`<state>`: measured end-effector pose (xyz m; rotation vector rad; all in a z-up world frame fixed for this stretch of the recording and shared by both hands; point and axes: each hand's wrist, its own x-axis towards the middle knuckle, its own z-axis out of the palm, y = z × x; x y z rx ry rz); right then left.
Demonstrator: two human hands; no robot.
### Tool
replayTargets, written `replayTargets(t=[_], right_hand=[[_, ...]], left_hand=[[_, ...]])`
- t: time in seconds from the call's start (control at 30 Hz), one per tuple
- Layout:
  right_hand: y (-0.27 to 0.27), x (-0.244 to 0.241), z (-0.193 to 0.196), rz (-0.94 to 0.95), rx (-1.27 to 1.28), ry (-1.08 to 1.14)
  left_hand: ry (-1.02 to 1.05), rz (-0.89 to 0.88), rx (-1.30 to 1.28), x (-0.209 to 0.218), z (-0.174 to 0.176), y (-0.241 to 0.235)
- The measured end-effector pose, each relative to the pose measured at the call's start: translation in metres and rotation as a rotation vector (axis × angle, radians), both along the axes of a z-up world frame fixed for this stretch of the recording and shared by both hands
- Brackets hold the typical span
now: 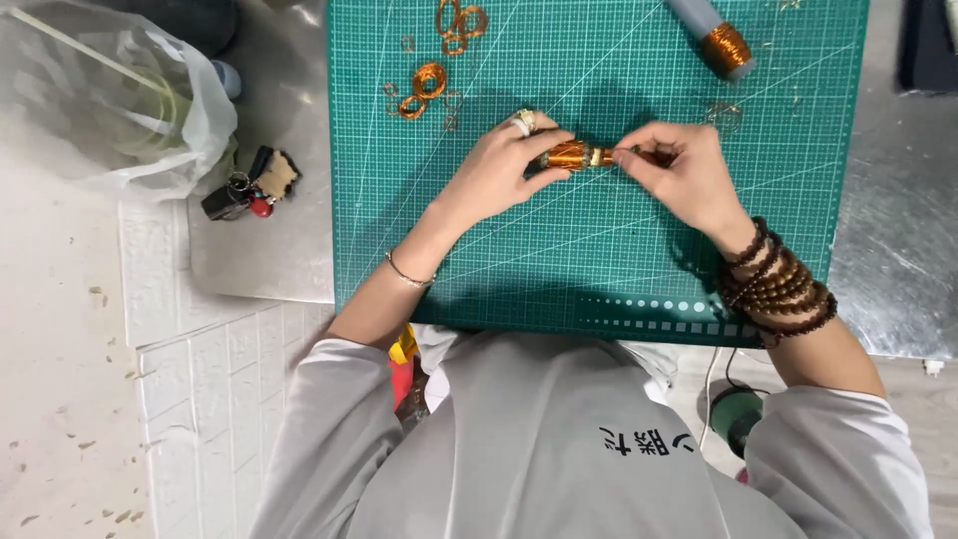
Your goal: Winding copper wire around a small motor rotor and fitting metal rings onto the shaft.
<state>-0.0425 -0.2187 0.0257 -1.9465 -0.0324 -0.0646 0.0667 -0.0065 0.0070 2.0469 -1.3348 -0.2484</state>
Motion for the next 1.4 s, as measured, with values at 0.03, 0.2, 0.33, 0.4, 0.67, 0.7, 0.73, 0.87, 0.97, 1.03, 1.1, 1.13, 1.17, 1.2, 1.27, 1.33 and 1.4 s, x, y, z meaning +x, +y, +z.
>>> replayTargets(t=[0.03,0.2,0.33,0.4,0.67,0.7,0.73,0.87,0.97,1.03,1.1,1.13,1.17,1.2,1.27,1.33,1.4], right_hand=[[-0.002,0.002,-0.001,-0.005,-0.018,0.004],[-0.023,0.006,-0.014,-0.032,-0.038,-0.016],[-0.038,0.009,-0.014,-0.076,-0.05,-0.047],[-0.04,0.01,-0.012,-0.105,0.017,-0.067],[-0.023,0.015,0.003,0.048,-0.084,0.059],[-0.02,0.016,0.005,0.05,-0.084,0.059],[-0.018,0.015,0.007,0.088,-0.102,0.053],[-0.012,0.013,0.006,0.13,-0.223,-0.019],[-0.009,0.013,-0.002,0.092,-0.175,-0.065],[-0.006,0.013,0.003,0.096,-0.19,-0.083],[-0.004,0.012,0.007,0.099,-0.204,-0.099],[-0.003,0.012,0.007,0.101,-0.206,-0.104],[-0.003,0.012,0.008,0.103,-0.207,-0.109],[-0.003,0.011,0.008,0.104,-0.208,-0.11],[-0.004,0.01,0.006,0.098,-0.214,-0.107],[-0.003,0.01,0.005,0.098,-0.214,-0.113],[-0.003,0.01,0.004,0.098,-0.214,-0.118]], left_hand=[[0.027,-0.008,-0.026,0.001,-0.001,0.0],[0.066,-0.023,-0.041,0.006,-0.016,0.002],[-0.037,-0.074,-0.043,0.011,-0.029,0.003],[-0.046,-0.087,-0.049,0.012,-0.03,0.002],[-0.045,-0.087,-0.055,0.013,-0.027,0.003],[-0.045,-0.085,-0.055,0.013,-0.028,0.003],[-0.046,-0.085,-0.053,0.013,-0.03,0.003],[-0.046,-0.081,-0.048,0.012,-0.029,0.003],[0.094,-0.055,-0.008,0.012,-0.011,0.001],[0.089,-0.057,-0.004,0.013,-0.013,0.001],[0.085,-0.061,0.0,0.013,-0.014,0.002],[0.092,-0.062,-0.004,0.013,-0.013,0.002],[0.099,-0.063,-0.008,0.013,-0.012,0.002],[0.098,-0.061,-0.009,0.013,-0.013,0.002],[0.107,-0.057,-0.001,0.012,-0.013,0.002],[0.102,-0.059,-0.008,0.013,-0.012,0.002],[0.098,-0.062,-0.016,0.013,-0.013,0.002]])
